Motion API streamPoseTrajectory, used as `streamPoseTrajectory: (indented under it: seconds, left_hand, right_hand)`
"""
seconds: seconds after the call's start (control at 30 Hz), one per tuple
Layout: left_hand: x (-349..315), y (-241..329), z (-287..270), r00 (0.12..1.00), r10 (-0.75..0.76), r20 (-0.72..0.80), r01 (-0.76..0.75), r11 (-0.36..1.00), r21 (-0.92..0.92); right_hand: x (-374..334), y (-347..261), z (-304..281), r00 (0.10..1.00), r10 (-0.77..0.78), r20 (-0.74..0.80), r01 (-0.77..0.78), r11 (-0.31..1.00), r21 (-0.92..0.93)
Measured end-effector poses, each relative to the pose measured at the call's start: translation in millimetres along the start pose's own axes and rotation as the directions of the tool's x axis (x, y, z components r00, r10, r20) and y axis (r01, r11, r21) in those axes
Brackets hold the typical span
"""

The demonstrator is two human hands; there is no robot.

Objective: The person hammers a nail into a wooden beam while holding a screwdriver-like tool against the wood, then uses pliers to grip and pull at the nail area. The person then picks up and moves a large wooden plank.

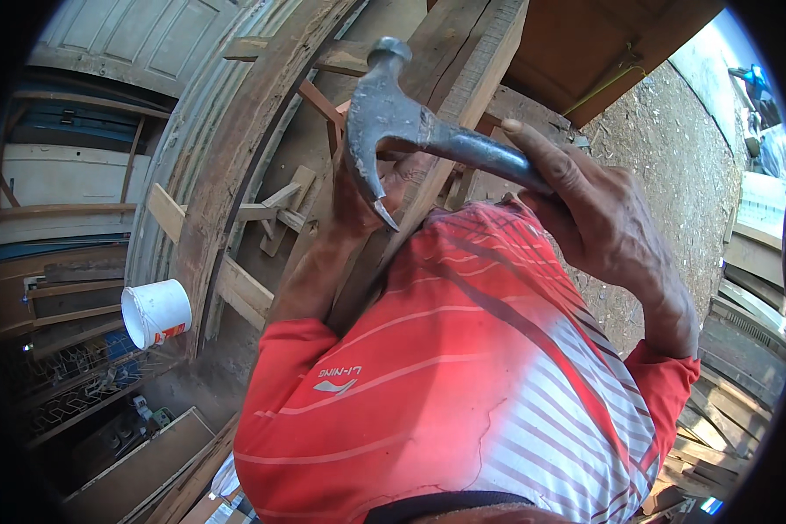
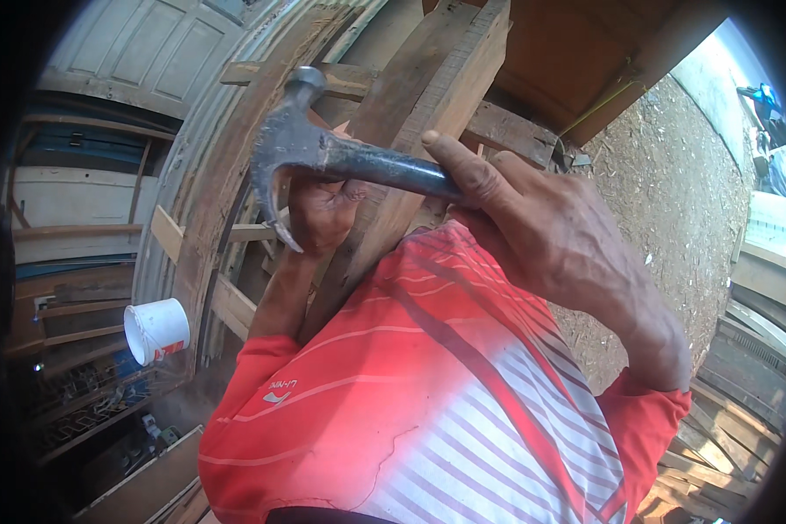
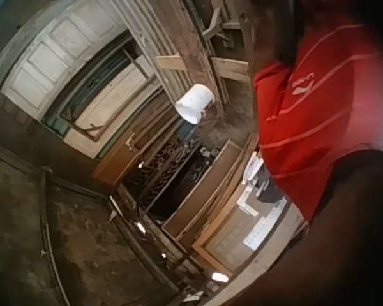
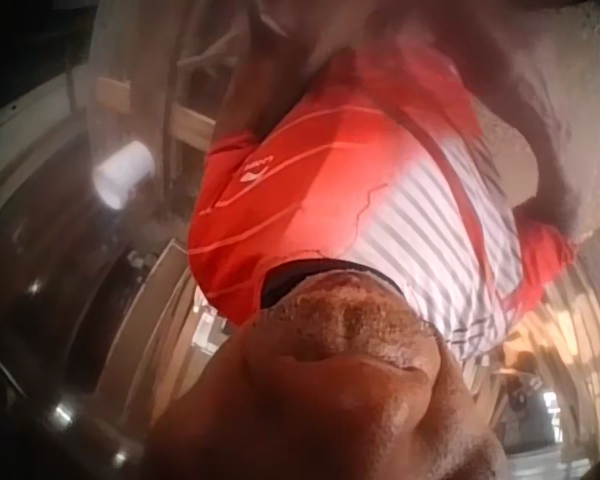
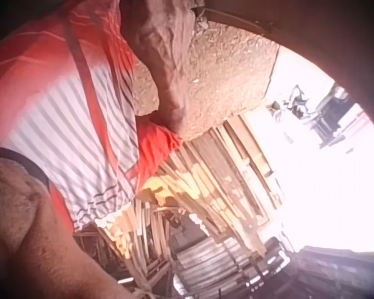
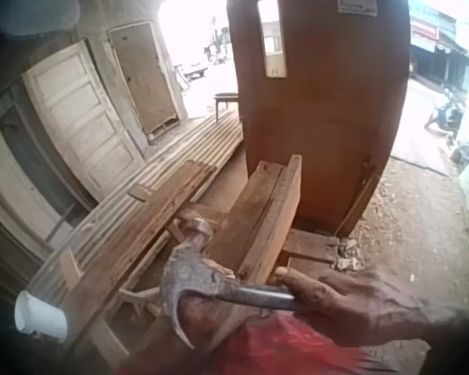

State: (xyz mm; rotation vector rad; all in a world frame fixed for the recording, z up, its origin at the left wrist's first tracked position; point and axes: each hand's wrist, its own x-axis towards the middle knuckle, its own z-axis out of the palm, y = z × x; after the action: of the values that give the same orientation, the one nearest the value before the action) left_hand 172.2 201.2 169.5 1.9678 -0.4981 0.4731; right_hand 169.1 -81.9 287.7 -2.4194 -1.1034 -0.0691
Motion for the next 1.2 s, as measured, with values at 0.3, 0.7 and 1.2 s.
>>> streamPoseTrajectory:
  seconds: [0.3,0.7,1.2]
  left_hand:
    - [-5.2,0.5,6.8,0.981,-0.157,-0.114,0.121,0.954,-0.275]
    - [1.9,-2.4,-6.9,0.999,0.02,0.038,-0.022,0.999,0.044]
    - [8.0,4.4,-13.2,0.982,0.101,0.159,-0.132,0.97,0.204]
  right_hand:
    - [5.4,-7.4,-14.2,0.974,-0.11,-0.199,0.126,0.989,0.072]
    - [13.4,-4.2,-6.7,0.93,-0.17,-0.326,0.213,0.972,0.101]
    - [11.4,-0.5,-6.1,0.934,-0.197,-0.297,0.212,0.977,0.018]
